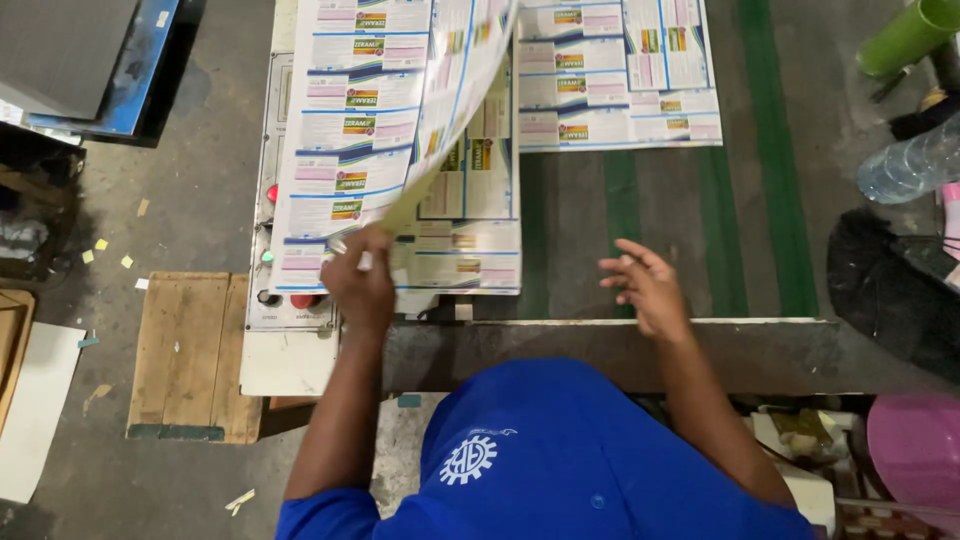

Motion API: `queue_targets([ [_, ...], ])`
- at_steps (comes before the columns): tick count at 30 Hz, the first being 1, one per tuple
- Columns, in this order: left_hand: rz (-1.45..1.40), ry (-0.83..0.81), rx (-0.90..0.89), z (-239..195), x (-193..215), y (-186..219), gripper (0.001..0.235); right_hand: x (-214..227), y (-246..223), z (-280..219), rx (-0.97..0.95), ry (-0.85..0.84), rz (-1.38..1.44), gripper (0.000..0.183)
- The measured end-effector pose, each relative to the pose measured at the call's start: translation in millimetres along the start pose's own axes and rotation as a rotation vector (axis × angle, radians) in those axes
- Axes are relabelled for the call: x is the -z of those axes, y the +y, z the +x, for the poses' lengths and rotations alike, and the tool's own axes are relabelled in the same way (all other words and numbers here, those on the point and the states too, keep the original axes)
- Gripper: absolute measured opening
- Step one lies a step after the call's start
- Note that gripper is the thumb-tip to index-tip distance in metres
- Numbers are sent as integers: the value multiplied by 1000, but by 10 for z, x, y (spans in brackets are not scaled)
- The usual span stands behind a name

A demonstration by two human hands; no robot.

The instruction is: Organizing and stacking printed paper sheets onto a machine's conveyor belt.

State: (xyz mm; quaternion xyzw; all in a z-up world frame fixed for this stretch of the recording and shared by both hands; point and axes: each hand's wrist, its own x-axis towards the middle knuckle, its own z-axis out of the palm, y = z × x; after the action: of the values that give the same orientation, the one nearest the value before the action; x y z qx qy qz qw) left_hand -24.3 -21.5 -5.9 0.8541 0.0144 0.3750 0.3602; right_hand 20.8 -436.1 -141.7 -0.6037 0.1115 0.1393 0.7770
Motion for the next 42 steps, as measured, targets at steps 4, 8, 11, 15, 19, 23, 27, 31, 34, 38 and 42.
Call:
queue_targets([
  [4, -113, -8, -402, -237, -466, 358, 3, -651, -312, -302, 79, -209, -84, 45],
  [8, -144, -260, -492, -363, -660, 872, 24, -953, -445, -477, 124, -511, -52, 43],
  [11, -126, -423, -519, -433, -757, 956, 31, -844, -369, -396, 24, -397, 100, 37],
  [15, -8, -607, -516, -536, -786, 646, 42, -323, -201, -216, 20, -82, 155, 28],
  [19, 72, -553, -437, -467, -538, 330, 41, 425, 62, -152, 177, 117, 143, 21],
  [23, 170, -645, -371, -271, -270, 239, 61, 1012, 102, -208, 205, 313, 84, 20],
  [27, 414, -653, -412, -266, -202, 73, 64, 1388, 84, -315, 255, 384, 56, 19],
  [31, 432, -578, -444, -291, -178, -70, 44, 1541, 130, -278, 249, 440, 31, 17],
  [34, 323, -497, -291, -206, -99, 2, 24, 1414, 116, -152, 226, 462, -1, 18],
  [38, 237, -503, -206, -117, -2, 80, 15, 1229, 79, 259, 180, 359, -20, 24],
  [42, 181, -662, -261, -22, 100, 150, 22, 1093, -25, 865, 172, 297, -40, 28],
])
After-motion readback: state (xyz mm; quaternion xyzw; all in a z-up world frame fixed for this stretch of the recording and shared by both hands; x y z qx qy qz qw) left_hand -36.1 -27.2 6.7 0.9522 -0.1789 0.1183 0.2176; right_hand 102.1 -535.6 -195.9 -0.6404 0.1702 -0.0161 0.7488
